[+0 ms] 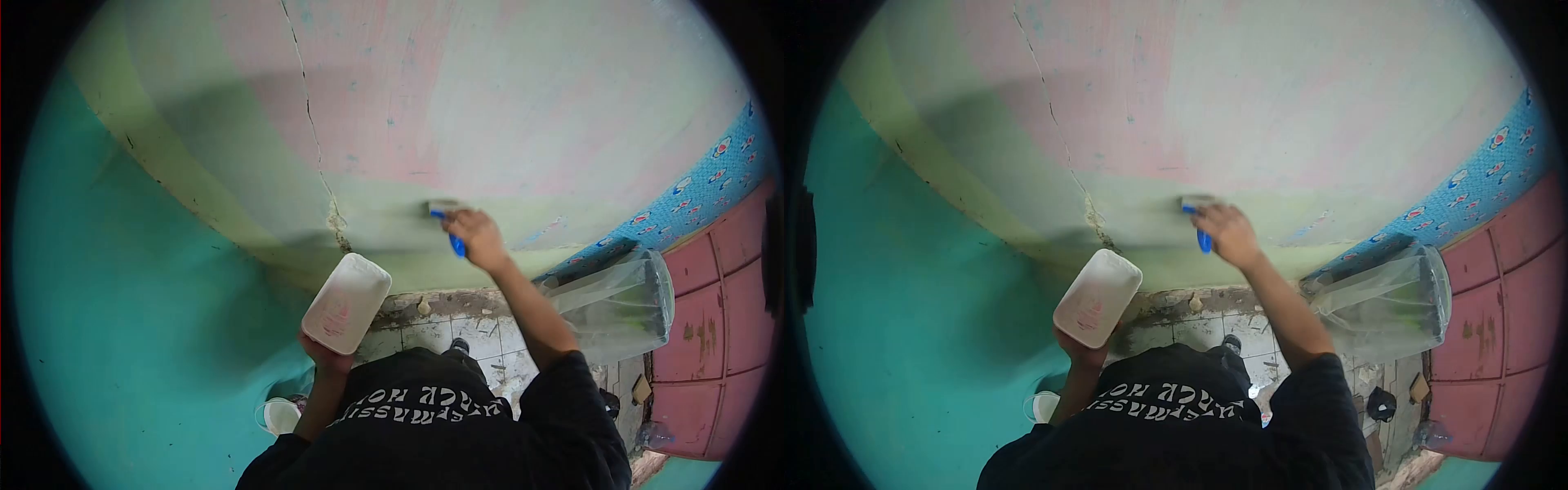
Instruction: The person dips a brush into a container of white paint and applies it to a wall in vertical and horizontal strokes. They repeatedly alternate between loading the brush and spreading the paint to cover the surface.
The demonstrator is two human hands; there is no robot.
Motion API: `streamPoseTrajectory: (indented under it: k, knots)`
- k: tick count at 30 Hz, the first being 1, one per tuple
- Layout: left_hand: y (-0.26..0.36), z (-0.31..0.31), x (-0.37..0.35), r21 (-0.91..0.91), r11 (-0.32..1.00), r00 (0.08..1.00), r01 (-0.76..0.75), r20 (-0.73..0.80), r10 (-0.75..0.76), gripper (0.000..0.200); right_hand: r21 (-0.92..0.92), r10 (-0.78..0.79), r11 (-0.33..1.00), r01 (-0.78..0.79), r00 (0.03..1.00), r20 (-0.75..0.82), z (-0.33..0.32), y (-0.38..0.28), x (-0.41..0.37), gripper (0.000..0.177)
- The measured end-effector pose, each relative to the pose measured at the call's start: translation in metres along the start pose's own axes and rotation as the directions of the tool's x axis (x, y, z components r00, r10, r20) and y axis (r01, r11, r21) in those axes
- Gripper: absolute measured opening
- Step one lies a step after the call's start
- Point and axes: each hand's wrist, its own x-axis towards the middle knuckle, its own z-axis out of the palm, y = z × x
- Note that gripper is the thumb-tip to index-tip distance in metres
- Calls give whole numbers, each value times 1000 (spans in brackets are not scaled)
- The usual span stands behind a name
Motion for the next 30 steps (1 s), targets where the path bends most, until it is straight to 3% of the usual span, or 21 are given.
streamPoseTrajectory:
  k: [3,6,7,10,12,17,20,25,29,30]
  knots:
    - [-1,-5,-1,83,996,999,-31,8,31,75,-67,-132,990,122,974,-182,-82,4,67,33]
    - [-1,1,-2,79,996,997,-47,-50,51,74,-208,-217,969,132,854,-473,-142,-7,108,37]
    - [0,-1,-3,95,994,998,-48,-41,52,74,-253,-237,962,105,780,-579,-147,-9,115,37]
    - [1,-3,-3,106,993,999,-43,-21,46,72,-163,-141,985,53,794,-592,-111,-5,99,37]
    - [2,-2,-4,71,997,999,-30,-21,32,72,-228,-173,970,80,888,-427,-58,-3,65,37]
    - [7,-8,-2,69,995,998,-68,2,68,72,-38,28,999,-28,1000,-5,27,-25,-5,32]
    - [8,-6,-3,58,996,998,-68,-5,69,73,119,69,990,-74,997,47,23,-26,1,32]
    - [7,0,-1,86,994,997,-71,-9,72,73,-46,-122,992,114,936,-329,-75,-12,84,36]
    - [8,-8,0,131,988,996,-83,-22,86,73,-193,-152,981,21,699,-698,-128,-20,122,31]
    - [8,-4,-1,137,987,996,-82,-30,87,73,-187,-129,982,-11,686,-716,-122,-18,119,34]
